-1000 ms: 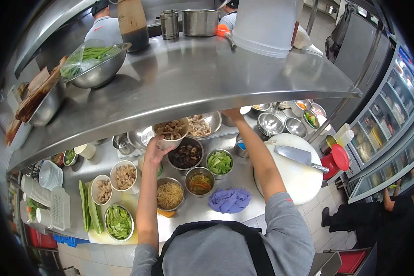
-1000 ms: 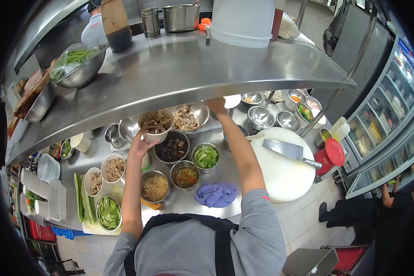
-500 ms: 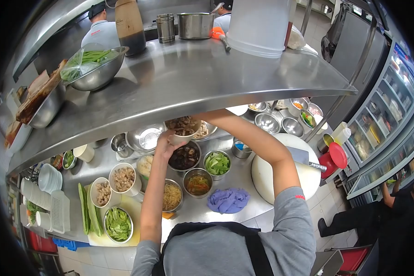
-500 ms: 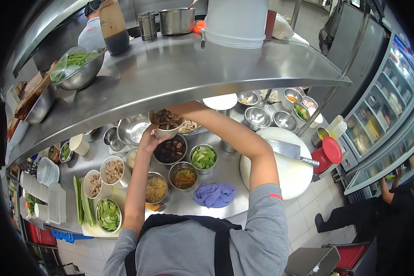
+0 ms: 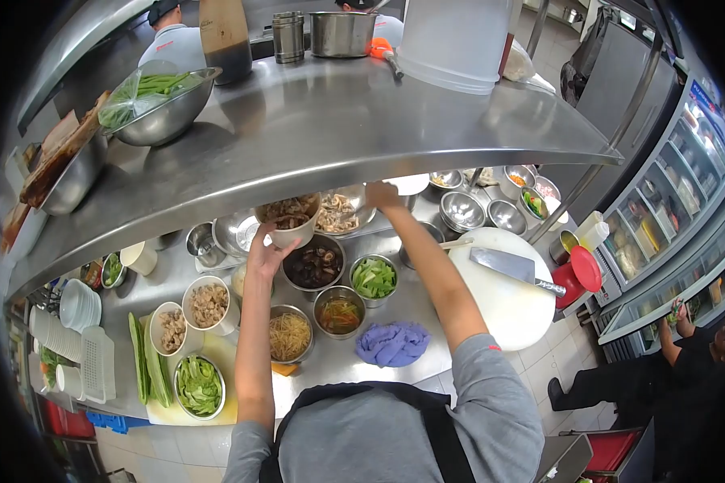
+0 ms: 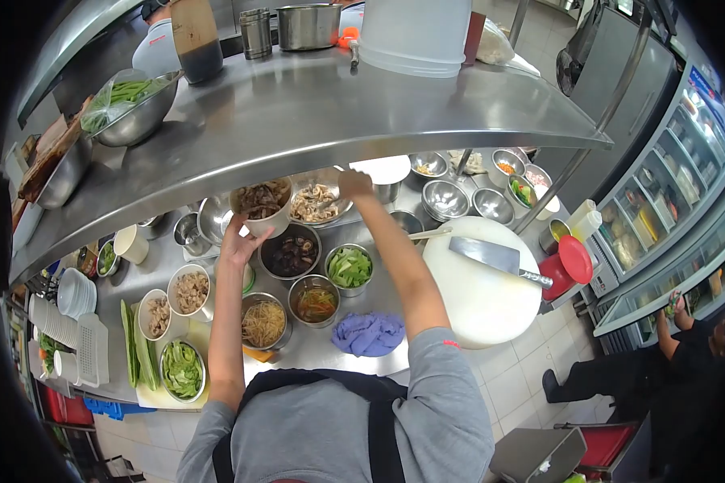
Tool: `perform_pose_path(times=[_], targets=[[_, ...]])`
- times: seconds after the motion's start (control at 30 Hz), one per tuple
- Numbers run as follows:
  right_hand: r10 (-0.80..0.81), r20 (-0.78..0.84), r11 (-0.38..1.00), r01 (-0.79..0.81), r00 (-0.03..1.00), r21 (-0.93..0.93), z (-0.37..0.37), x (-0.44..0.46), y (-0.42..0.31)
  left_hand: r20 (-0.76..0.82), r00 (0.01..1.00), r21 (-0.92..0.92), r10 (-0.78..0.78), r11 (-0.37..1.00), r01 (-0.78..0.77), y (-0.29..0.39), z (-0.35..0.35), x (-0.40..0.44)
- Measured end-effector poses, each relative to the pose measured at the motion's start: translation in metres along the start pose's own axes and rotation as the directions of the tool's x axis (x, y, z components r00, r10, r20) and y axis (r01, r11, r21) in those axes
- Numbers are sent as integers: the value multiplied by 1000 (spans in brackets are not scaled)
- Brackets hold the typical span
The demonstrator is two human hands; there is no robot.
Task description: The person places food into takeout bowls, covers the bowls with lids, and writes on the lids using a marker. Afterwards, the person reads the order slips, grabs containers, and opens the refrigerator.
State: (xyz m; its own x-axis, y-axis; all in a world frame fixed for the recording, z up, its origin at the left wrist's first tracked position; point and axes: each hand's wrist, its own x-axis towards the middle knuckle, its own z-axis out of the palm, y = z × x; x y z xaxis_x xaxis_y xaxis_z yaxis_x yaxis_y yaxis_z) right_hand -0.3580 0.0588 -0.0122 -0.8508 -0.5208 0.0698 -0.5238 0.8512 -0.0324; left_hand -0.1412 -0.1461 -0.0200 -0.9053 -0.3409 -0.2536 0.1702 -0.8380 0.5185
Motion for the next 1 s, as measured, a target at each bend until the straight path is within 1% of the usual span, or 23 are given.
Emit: perform_pose_path(times=[0.1,0.13,0.23,0.33,0.4,0.43,0.5,0.57,0.6,0.63,0.7,0.8,0.87,0.93,0.97,1.0], targets=[[96,2,993,-96,995,62,31,1,-7,13,1000,-15,3,1000,-3,1,-12,16],[67,-63,997,-65,996,33,33,-3,-7,13,1000,-15,-2,1000,2,2,-12,17],[69,-49,996,-66,996,55,26,1,1,9,1000,0,-20,1000,20,3,-17,17],[26,-127,998,-19,992,55,15,2,13,-5,1000,-4,-16,1000,16,4,-23,19],[-33,-309,997,54,950,59,4,2,23,0,1000,7,1,1000,-1,2,-27,24],[-62,-395,994,92,917,57,-2,2,28,12,1000,25,14,1000,-14,0,-30,28],[-196,-549,973,231,812,-6,-16,7,37,18,999,46,34,998,-34,1,-29,31],[-310,-680,934,345,664,-90,-32,9,42,4,999,55,44,998,-44,-4,-20,32],[-342,-729,914,391,592,-111,-41,11,42,-9,1000,66,29,997,-28,-6,-16,33],[-364,-771,894,428,523,-132,-50,9,41,-3,999,74,33,997,-33,-7,-19,41],[-357,-829,857,505,431,-106,-69,0,32,11,999,93,39,995,-40,-14,-27,61],[-319,-880,793,607,352,-45,-86,-18,8,-22,1000,109,9,994,-7,-18,-14,67],[-296,-895,759,651,332,-10,-94,-33,-15,-29,1000,106,2,994,1,-22,-4,66],[-343,-688,806,577,639,134,-121,-59,-40,-22,1000,92,-6,996,8,-23,3,60],[-350,-546,832,521,761,192,-127,-66,-46,-10,1000,80,-12,997,12,-23,6,56],[-342,-632,803,565,695,187,-123,-62,-43,3,1000,69,-18,997,18,-21,9,52]])
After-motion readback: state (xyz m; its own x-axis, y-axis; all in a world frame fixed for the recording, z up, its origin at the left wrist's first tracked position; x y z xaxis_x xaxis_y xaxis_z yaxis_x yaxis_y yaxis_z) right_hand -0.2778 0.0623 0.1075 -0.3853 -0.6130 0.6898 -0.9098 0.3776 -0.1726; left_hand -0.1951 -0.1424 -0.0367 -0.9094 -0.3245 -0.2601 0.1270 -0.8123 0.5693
